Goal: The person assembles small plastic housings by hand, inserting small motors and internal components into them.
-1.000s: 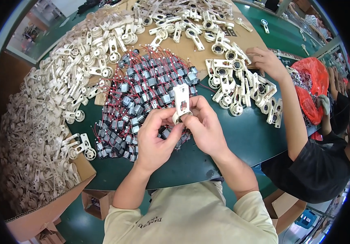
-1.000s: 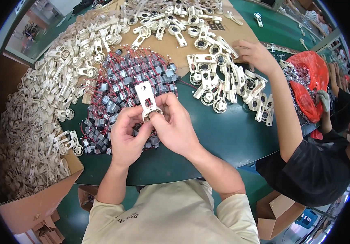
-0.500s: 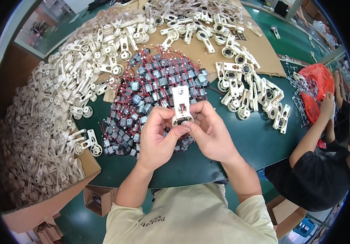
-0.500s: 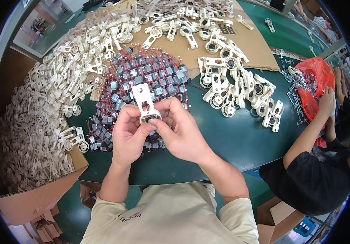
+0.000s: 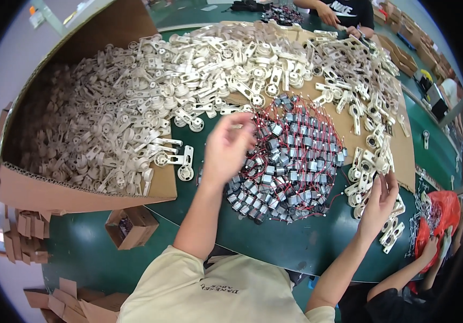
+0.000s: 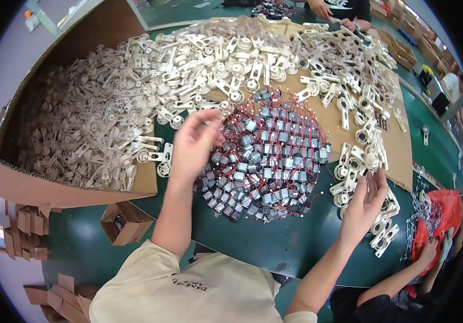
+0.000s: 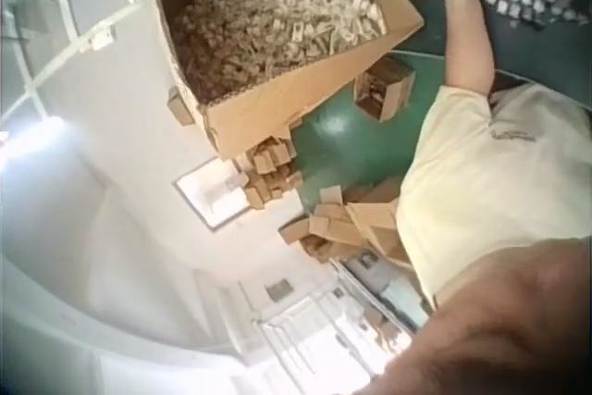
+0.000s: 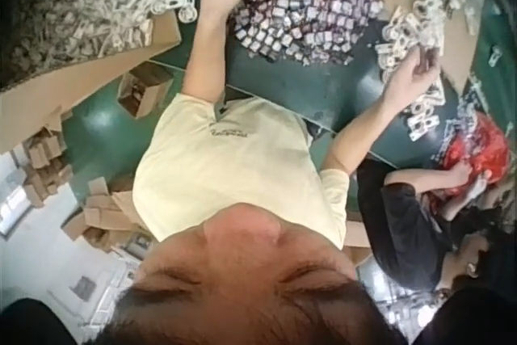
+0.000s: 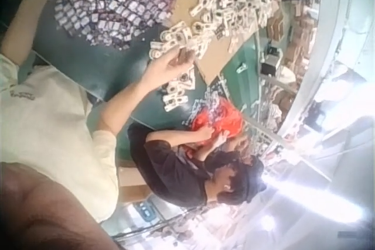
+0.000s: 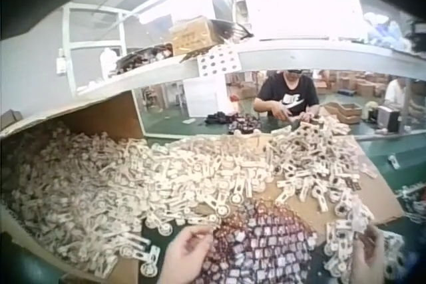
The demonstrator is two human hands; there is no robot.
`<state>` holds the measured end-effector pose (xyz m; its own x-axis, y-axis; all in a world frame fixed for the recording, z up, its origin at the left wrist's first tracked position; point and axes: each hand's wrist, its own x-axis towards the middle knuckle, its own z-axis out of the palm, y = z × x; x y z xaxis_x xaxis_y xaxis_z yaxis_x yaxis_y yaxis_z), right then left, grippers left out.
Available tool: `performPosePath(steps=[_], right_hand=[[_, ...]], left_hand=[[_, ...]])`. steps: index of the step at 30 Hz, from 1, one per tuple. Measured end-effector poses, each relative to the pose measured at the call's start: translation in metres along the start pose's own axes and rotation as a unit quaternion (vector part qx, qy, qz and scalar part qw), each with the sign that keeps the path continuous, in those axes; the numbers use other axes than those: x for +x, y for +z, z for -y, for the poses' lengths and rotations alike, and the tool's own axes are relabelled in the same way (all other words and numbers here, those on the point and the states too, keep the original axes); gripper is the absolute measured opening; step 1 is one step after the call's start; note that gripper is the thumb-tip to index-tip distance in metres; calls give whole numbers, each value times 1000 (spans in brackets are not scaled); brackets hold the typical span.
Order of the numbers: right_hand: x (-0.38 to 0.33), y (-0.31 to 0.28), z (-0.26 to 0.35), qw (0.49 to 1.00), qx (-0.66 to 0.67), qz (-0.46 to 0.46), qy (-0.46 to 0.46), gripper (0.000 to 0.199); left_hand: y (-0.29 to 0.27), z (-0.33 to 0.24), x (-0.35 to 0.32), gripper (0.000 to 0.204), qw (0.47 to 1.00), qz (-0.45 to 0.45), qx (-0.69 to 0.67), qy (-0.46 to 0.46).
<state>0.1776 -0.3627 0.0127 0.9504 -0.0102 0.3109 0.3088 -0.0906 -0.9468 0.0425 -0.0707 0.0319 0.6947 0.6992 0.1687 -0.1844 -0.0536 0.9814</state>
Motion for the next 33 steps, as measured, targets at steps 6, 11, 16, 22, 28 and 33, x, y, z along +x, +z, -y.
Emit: performPosePath(steps=[6,11,16,22,28,33], right_hand=[[-12,4,11,998,-20,66,12,33],[-11,17,12,988,-98,119,1,22],[-14,13,23,969,-126,210,23,14],[-4,-18,21,911,-199,358,57,16],[0,-30,18,883,-198,412,104,24],[-5,-8,5,860,-237,450,-31,12]], left_hand=[[-73,30,49,49,803,-151,567,-101],[-117,65,52,54,795,-143,588,-48],[-53,-5,31,50,945,-64,318,-31],[12,-19,10,41,996,85,-19,4],[39,0,-3,41,980,141,133,-48],[46,-1,-4,42,934,103,334,73]])
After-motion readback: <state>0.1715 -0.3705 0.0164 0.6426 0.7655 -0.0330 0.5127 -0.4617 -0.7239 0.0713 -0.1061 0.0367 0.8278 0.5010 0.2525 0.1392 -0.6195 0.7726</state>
